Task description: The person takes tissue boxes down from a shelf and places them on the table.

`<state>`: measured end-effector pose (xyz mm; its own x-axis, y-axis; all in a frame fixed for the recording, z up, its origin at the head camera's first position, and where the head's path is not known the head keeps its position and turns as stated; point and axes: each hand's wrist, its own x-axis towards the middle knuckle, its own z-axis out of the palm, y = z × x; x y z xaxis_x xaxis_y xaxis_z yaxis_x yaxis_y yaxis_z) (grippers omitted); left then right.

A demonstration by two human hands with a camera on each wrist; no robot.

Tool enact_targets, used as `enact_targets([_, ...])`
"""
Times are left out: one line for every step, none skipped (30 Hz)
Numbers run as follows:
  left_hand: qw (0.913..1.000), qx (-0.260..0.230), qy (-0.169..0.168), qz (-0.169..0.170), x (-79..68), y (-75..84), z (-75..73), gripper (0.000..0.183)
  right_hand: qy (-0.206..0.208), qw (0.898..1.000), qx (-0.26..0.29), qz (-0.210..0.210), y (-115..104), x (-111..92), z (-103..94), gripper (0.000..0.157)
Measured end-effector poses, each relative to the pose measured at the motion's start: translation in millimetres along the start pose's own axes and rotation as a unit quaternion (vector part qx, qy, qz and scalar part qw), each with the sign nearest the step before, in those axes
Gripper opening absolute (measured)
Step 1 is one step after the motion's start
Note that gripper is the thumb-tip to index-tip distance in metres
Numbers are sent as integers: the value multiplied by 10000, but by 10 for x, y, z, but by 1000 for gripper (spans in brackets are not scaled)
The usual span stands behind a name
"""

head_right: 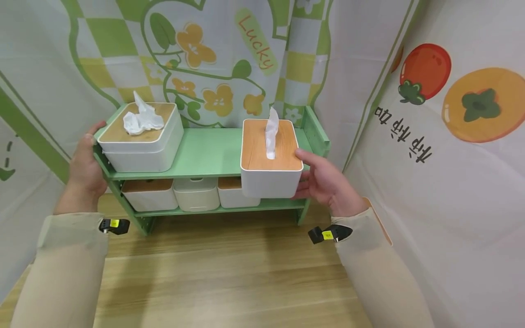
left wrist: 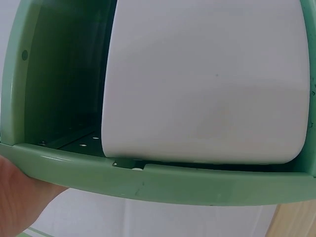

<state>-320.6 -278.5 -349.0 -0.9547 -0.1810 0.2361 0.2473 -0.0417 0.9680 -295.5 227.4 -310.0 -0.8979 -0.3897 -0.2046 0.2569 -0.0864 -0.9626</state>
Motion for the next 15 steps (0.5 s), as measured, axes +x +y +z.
enact_targets([10000, 8, 11, -9, 2, 0, -2, 50, 48, 10000, 0, -9, 0, 4, 9, 75])
enact_targets([10000, 0, 22, -15, 5, -2, -2, 50, 103, 9999, -19, -29, 0, 6, 17, 74])
enact_targets([10000, -7, 37, -31, 9, -4, -4, 50, 161, 9998, -42, -48, 2, 8, 25, 74])
enact_targets([10000, 1, 49, -42, 11, -6, -5, 49, 221, 9997, -63, -61, 5, 8, 31, 74])
enact_targets([10000, 2, 60, -54, 13, -6, -5, 49, 275, 9996, -71, -76, 9, 11, 34, 74])
enact_targets([10000, 1, 63, -47, 13, -7, -4, 49, 323, 9994, -82, -91, 13, 10, 38, 73])
enact_targets([10000, 16, 68, -48, 12, -8, -3, 49, 358, 9993, -90, -109, 17, 9, 41, 73])
enact_targets([10000, 26, 72, -47, 10, -7, -1, 49, 373, 9992, -93, -124, 20, 6, 43, 73])
enact_targets([9999, 47, 77, -45, 8, -6, 1, 49, 387, 9991, -83, -140, 24, 2, 46, 72])
enact_targets([9999, 55, 81, -43, 5, -4, 3, 49, 378, 9991, -70, -158, 28, -4, 50, 71])
enact_targets([9999, 76, 85, -32, 2, -1, 6, 49, 364, 9992, -67, -177, 31, -11, 54, 71])
enact_targets([9999, 77, 91, -19, -1, 1, 8, 50, 349, 9992, -59, -200, 34, -19, 58, 70])
enact_targets([9999, 98, 101, -21, -2, 4, 8, 49, 338, 9992, -51, -229, 39, -29, 63, 69])
enact_targets([9999, 108, 107, -20, -3, 7, 8, 49, 332, 9991, -53, -257, 41, -41, 66, 69])
enact_targets([9999, 99, 115, -15, -3, 9, 9, 49, 336, 9990, -56, -285, 46, -54, 70, 69])
